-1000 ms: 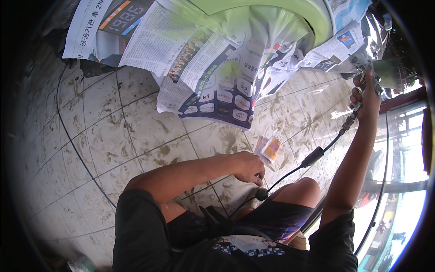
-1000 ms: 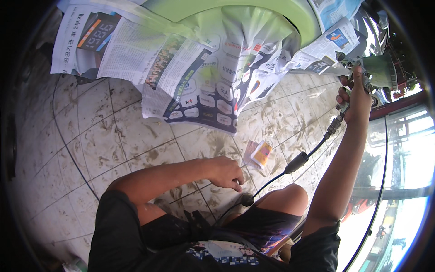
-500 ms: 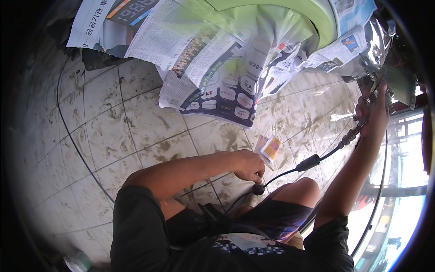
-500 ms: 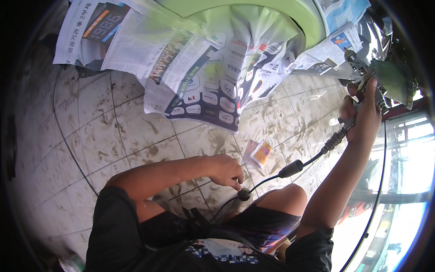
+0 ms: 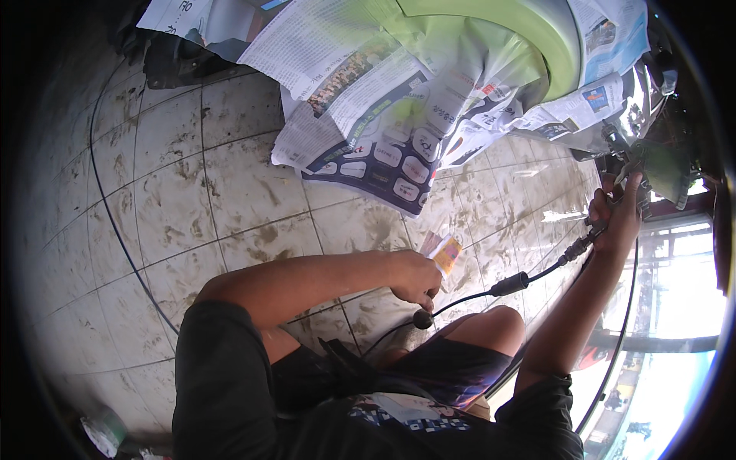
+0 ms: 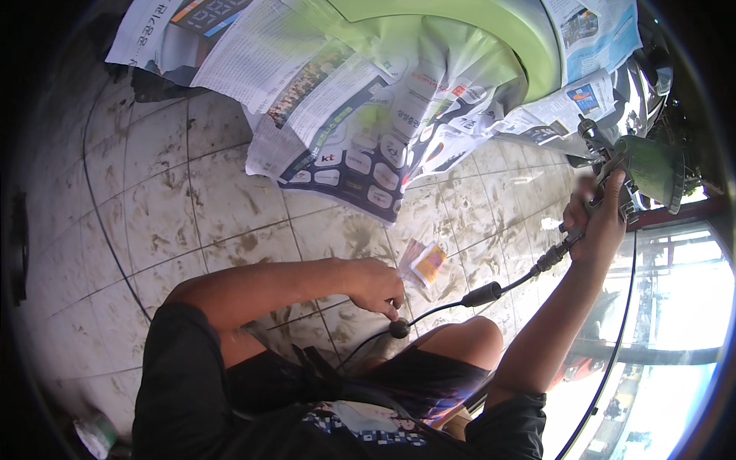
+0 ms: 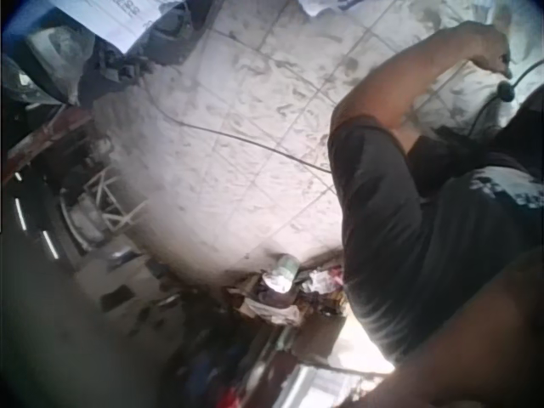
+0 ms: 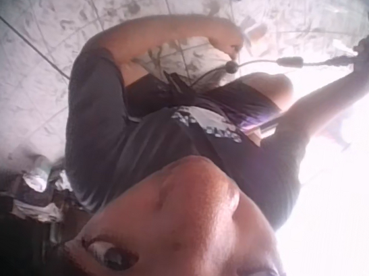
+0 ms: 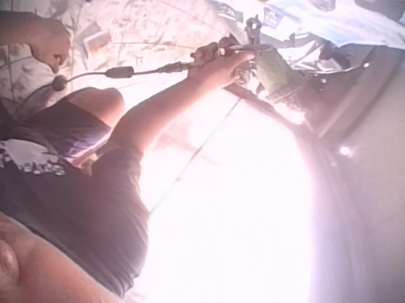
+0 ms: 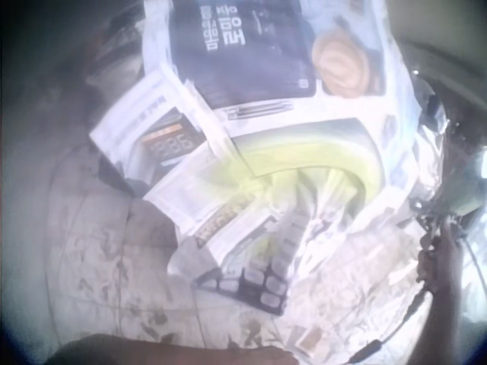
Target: The person uses a spray gun to apply green paint to a car bumper and then to a car headlight assembly. The person moves around the garage to reach different parts and reloads the spray gun from a paint can.
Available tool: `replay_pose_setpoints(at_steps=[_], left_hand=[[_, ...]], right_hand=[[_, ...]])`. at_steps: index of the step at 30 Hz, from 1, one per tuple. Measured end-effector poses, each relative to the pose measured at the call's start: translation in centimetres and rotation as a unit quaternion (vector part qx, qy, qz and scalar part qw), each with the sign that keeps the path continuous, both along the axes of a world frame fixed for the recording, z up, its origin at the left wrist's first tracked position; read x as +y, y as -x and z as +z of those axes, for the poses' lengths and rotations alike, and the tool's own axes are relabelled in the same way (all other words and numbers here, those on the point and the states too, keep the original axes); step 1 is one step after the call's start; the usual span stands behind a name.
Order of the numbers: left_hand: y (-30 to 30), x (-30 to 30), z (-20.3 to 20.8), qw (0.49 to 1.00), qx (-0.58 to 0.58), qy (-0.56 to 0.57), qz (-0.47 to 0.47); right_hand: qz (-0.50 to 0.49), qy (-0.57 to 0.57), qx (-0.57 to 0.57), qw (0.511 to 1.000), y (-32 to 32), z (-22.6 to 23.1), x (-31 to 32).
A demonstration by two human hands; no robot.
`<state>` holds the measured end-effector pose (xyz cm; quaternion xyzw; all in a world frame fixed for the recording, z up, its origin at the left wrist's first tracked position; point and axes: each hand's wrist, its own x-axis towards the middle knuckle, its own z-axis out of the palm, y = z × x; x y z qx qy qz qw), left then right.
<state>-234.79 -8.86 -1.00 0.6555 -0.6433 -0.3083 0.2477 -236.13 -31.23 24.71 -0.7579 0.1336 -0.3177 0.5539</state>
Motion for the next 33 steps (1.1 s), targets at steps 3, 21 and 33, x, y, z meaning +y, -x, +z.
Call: replay_pose_setpoints(at_steps=[3,21,33], left_hand=[[-0.2,0.1,0.0,1.000,-0.001,-0.002,-0.004],[-0.9,0.1,-1.1,1.000,0.017,-0.017,0.000],[-0.7,0.6,-3.8,0.995,0.041,-0.088,0.026]], right_hand=[[-0.055,-0.020,0.004,0.998,-1.8,-1.2,-2.2],[0.002,-0.049,-0.003,0.999,-1.6,-2.7,1.7],[0.273,-0.031,0.026,0.961,4.9,-8.7,5.1]])
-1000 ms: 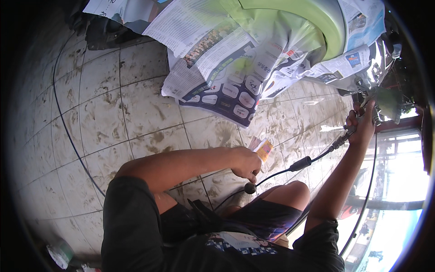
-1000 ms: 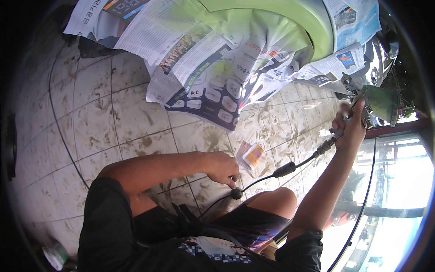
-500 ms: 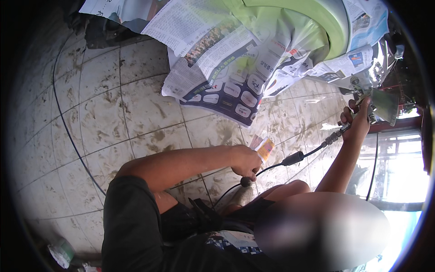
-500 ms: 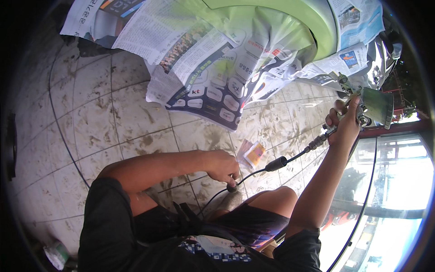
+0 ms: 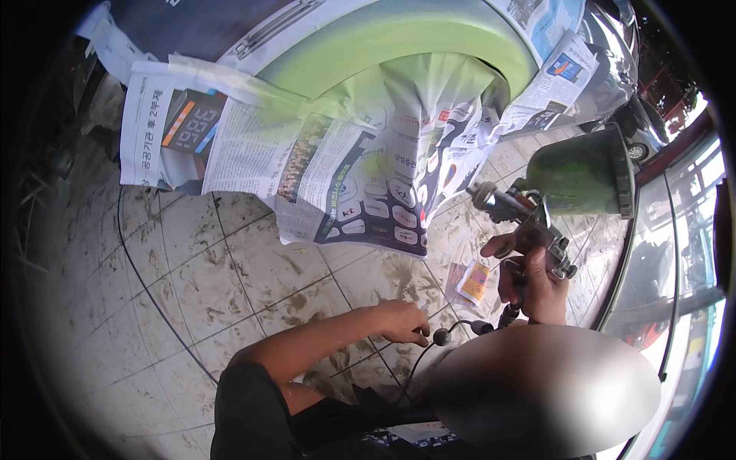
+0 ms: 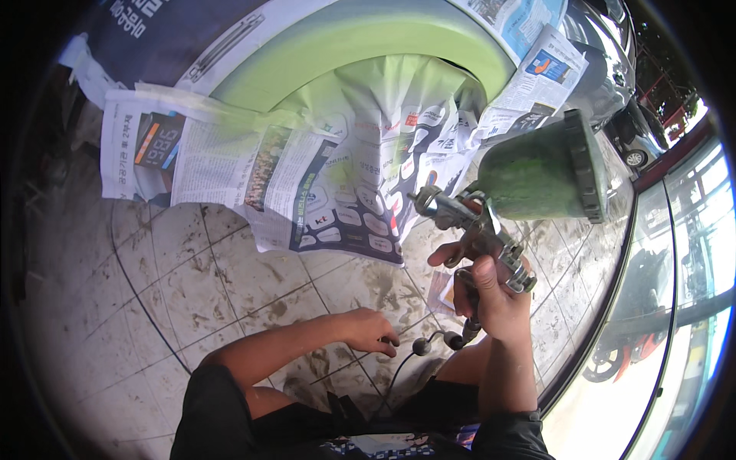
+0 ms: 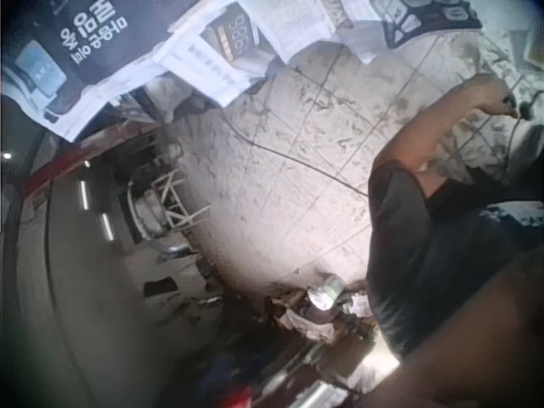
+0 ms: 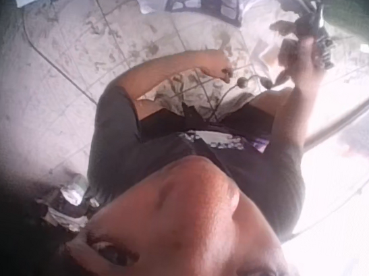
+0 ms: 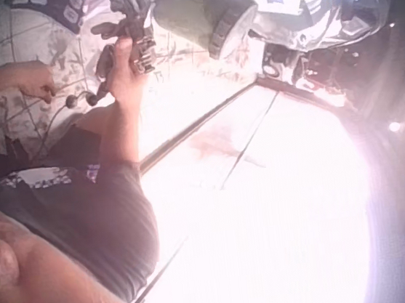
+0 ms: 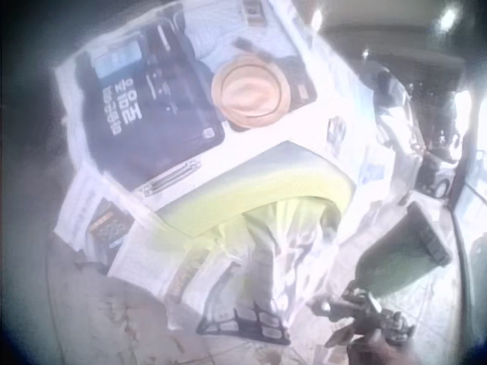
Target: The person uses a spray gun to apply green paint to a car bumper and then to a car headlight assembly. The person moves around the garage to reach different parts and reloads the spray gun from a paint can.
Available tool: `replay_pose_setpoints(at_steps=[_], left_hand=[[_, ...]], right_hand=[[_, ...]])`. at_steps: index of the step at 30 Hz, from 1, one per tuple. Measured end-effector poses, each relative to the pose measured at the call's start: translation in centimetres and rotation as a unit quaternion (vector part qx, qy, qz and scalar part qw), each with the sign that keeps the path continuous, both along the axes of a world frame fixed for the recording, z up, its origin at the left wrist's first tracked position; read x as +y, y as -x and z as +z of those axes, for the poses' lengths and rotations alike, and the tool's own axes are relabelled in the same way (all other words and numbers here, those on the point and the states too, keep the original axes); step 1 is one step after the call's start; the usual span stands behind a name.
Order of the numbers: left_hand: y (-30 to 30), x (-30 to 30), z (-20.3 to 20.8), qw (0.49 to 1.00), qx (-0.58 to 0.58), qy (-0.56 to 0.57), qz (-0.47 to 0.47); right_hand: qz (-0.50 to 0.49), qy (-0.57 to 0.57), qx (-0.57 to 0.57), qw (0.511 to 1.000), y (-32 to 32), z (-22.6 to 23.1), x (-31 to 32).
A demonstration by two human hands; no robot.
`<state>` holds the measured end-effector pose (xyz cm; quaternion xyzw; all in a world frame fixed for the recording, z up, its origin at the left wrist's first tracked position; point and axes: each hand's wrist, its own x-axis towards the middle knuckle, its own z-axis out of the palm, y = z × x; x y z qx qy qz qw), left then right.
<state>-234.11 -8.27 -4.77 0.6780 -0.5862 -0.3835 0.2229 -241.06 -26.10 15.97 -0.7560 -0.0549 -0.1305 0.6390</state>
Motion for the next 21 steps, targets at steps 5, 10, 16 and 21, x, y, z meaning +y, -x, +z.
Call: replay_pose_setpoints(at_steps=[5,10,16,21], left_hand=[[-1.1,2.5,-2.2,0.989,0.058,-0.134,-0.008],[0.2,7.5,-0.1,0.969,0.002,-0.216,0.120],[9.1,17.3,12.9,0.950,-0.180,-0.251,0.046],[13.1,19.8,25.9,0.958,-0.174,-0.209,0.095]], right_hand=[[0.002,-0.006,0.051,0.999,-0.7,-2.3,-1.7],[0.005,0.011,0.083,0.996,0.0,-0.7,-2.2],[-0.052,-0.066,0.154,0.984,2.9,6.6,-0.5],[-0.143,-0.078,0.283,0.945,3.7,15.2,0.5]])
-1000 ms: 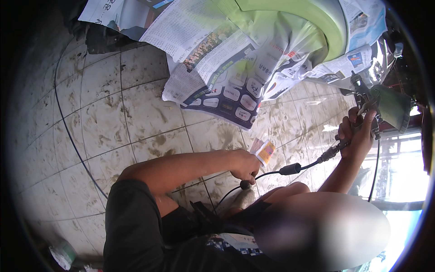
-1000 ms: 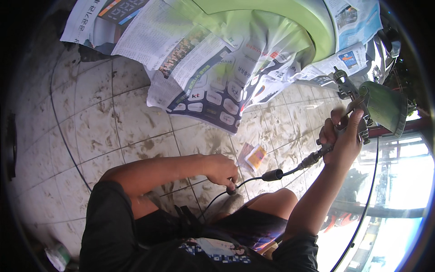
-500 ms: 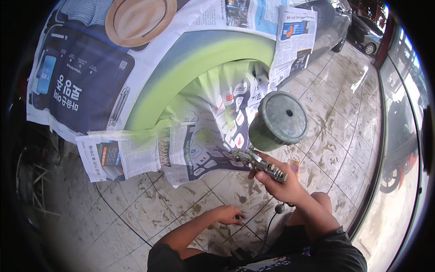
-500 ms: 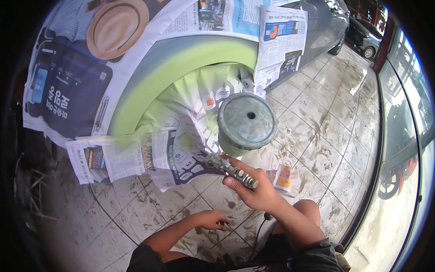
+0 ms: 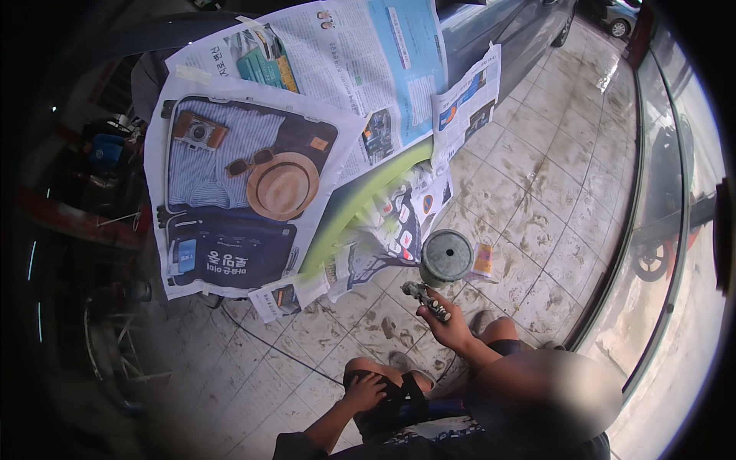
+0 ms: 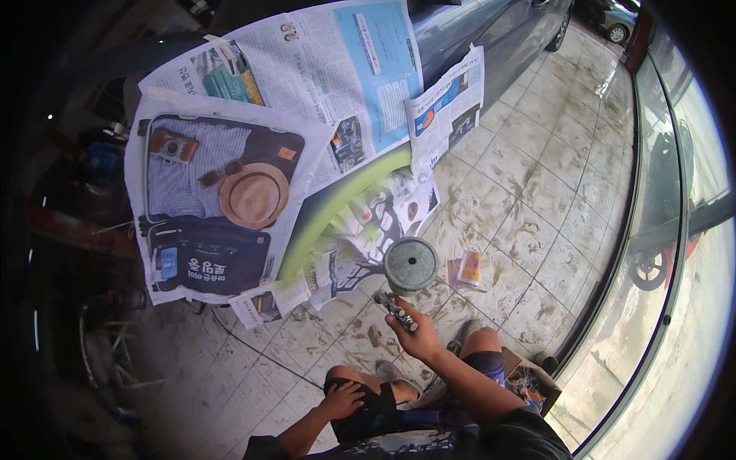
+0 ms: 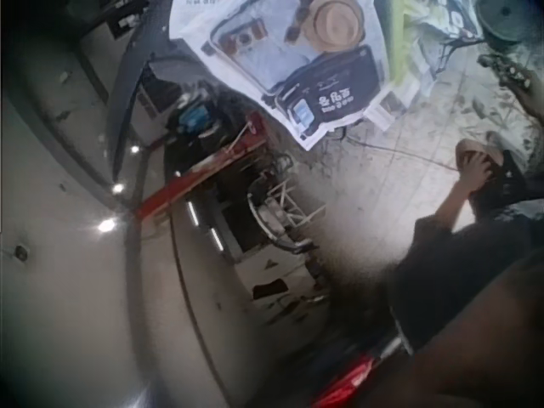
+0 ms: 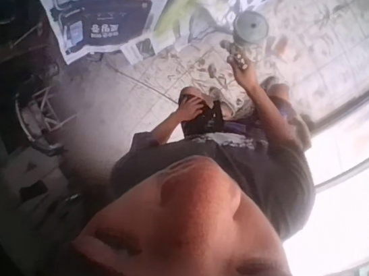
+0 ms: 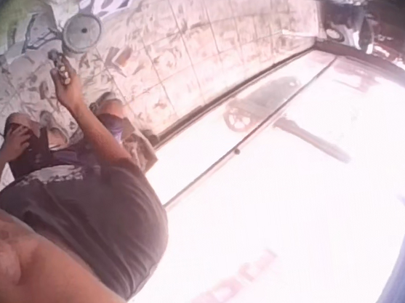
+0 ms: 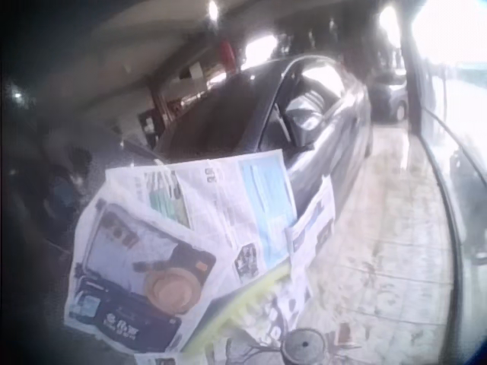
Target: The person uses a spray gun to apply green paint to a car bumper and then to a car headlight assembly. The person moves around the garage to reach different parts and reloads the spray gun from a paint can.
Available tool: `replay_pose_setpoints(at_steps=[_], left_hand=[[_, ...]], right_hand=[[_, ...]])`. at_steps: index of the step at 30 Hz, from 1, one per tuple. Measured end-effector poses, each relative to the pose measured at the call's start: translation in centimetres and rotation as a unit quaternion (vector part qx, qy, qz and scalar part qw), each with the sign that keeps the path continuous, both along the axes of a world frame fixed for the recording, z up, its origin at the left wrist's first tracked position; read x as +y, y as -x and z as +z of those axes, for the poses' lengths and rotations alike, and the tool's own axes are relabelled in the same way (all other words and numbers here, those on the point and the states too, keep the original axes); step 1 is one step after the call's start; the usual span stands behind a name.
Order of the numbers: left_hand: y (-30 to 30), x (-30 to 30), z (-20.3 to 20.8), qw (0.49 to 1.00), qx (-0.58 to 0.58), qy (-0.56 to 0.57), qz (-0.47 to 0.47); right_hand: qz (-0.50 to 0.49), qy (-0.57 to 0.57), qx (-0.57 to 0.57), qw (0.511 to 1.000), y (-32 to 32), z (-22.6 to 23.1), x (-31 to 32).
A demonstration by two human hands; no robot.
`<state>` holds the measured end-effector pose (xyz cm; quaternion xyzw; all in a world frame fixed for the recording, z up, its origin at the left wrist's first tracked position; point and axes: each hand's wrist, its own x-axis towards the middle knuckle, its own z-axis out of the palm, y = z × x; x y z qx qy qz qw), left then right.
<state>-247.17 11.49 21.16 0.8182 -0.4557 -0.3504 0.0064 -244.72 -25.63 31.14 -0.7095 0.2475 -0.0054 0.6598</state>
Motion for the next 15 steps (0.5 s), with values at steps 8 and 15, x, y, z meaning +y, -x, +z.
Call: replay_pose_setpoints(at_steps=[8,15], left_hand=[[2.4,4.1,14.1,0.932,0.298,0.026,0.204],[5.1,22.1,16.6,0.929,0.179,-0.043,0.320]], right_hand=[[-0.134,-0.040,-0.088,0.986,1.4,11.5,3.4],[0.001,0.113,-0.117,0.987,3.9,12.4,10.9]])
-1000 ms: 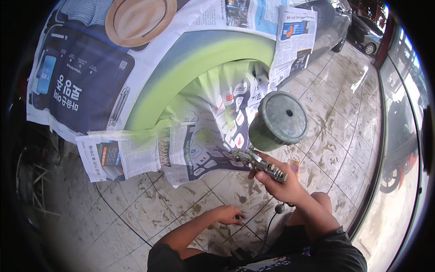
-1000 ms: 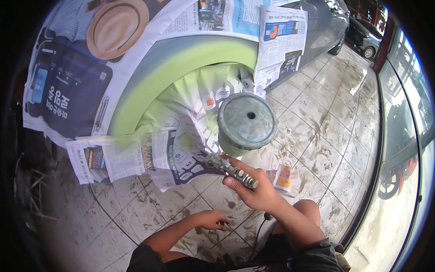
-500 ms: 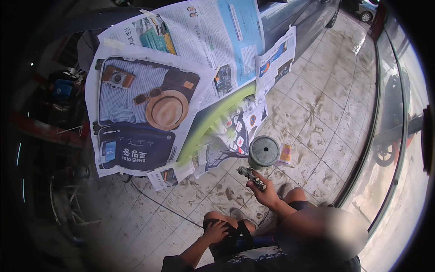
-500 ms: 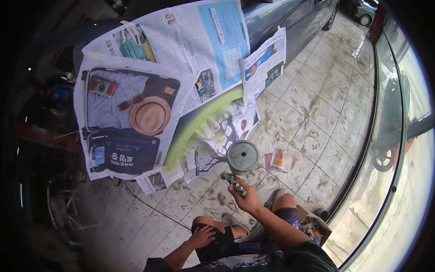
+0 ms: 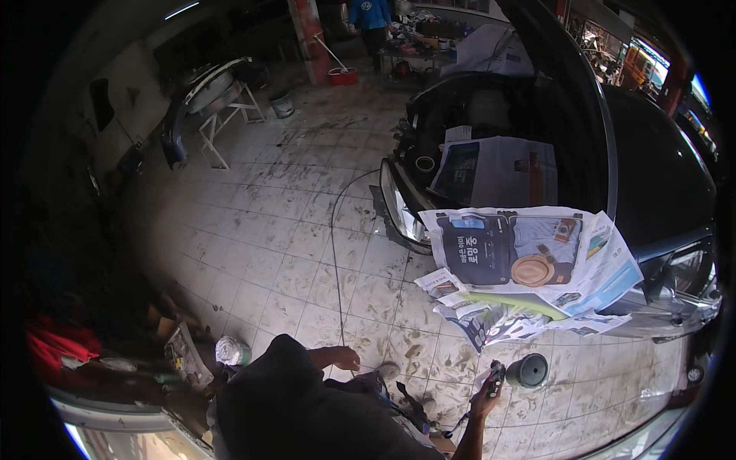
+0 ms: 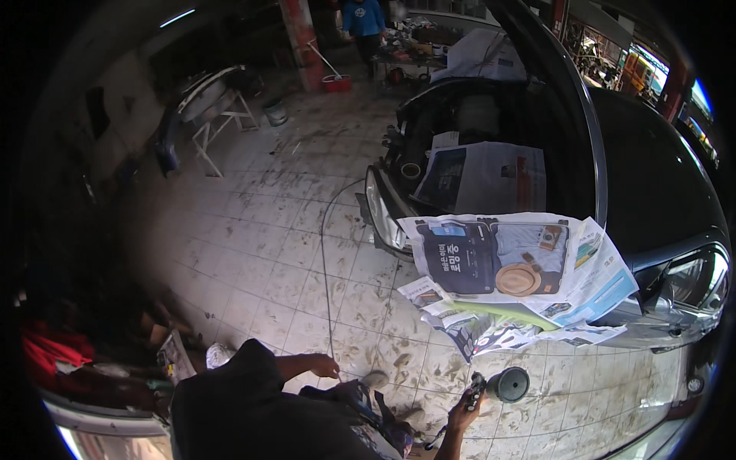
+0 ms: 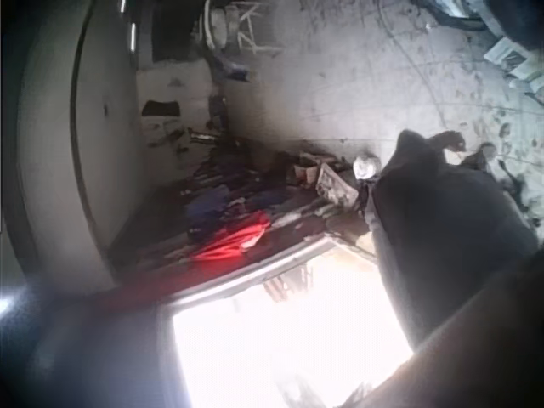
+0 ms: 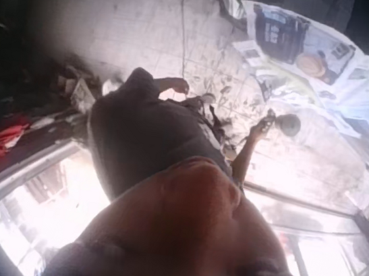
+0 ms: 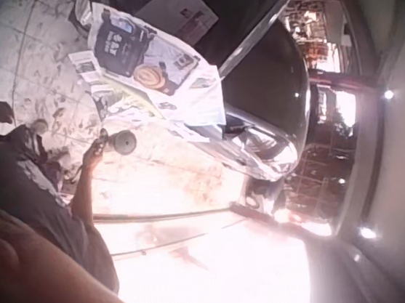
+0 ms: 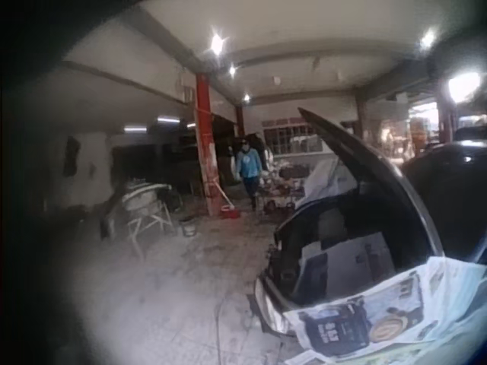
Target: The person uses a spray gun to apply green paint to a car bumper and then to a car headlight assembly. The person moves around the garage to reach different parts and reloads the spray gun from a paint can.
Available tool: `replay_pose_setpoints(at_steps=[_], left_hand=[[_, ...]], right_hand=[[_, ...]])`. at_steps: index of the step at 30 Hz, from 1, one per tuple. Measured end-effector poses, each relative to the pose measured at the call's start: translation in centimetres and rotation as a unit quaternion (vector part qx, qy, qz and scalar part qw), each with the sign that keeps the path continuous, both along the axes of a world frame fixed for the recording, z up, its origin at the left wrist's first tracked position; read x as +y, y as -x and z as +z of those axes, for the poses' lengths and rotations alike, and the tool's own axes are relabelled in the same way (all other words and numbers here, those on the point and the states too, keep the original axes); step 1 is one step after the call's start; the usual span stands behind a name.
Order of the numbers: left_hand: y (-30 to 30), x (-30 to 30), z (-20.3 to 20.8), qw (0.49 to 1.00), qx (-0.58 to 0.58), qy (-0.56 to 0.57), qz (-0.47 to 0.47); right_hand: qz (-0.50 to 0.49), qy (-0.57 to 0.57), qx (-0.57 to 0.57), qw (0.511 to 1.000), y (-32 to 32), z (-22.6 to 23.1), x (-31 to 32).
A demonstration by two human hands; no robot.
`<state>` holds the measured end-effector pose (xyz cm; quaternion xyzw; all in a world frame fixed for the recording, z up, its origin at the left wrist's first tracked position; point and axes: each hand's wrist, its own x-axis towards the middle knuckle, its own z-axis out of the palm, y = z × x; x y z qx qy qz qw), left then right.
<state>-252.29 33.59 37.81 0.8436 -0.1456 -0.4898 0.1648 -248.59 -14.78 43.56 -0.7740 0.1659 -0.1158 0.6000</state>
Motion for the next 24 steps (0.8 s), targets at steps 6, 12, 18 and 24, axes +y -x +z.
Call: replay_pose_setpoints(at_steps=[6,12,18,24], left_hand=[[15.7,13.5,-1.8,0.972,0.064,-0.090,0.210],[28.7,14.8,-0.9,0.960,-0.094,-0.118,0.237],[19.6,16.5,1.2,0.813,-0.229,0.132,0.519],[13.3,22.9,7.3,0.899,-0.334,-0.028,0.283]], right_hand=[[0.203,0.000,0.126,0.971,5.5,3.1,11.8],[0.433,0.091,0.197,0.875,10.1,5.2,21.2],[0.635,0.032,0.114,0.764,11.9,1.7,31.0],[0.715,0.002,0.158,0.681,9.2,1.9,46.5]])
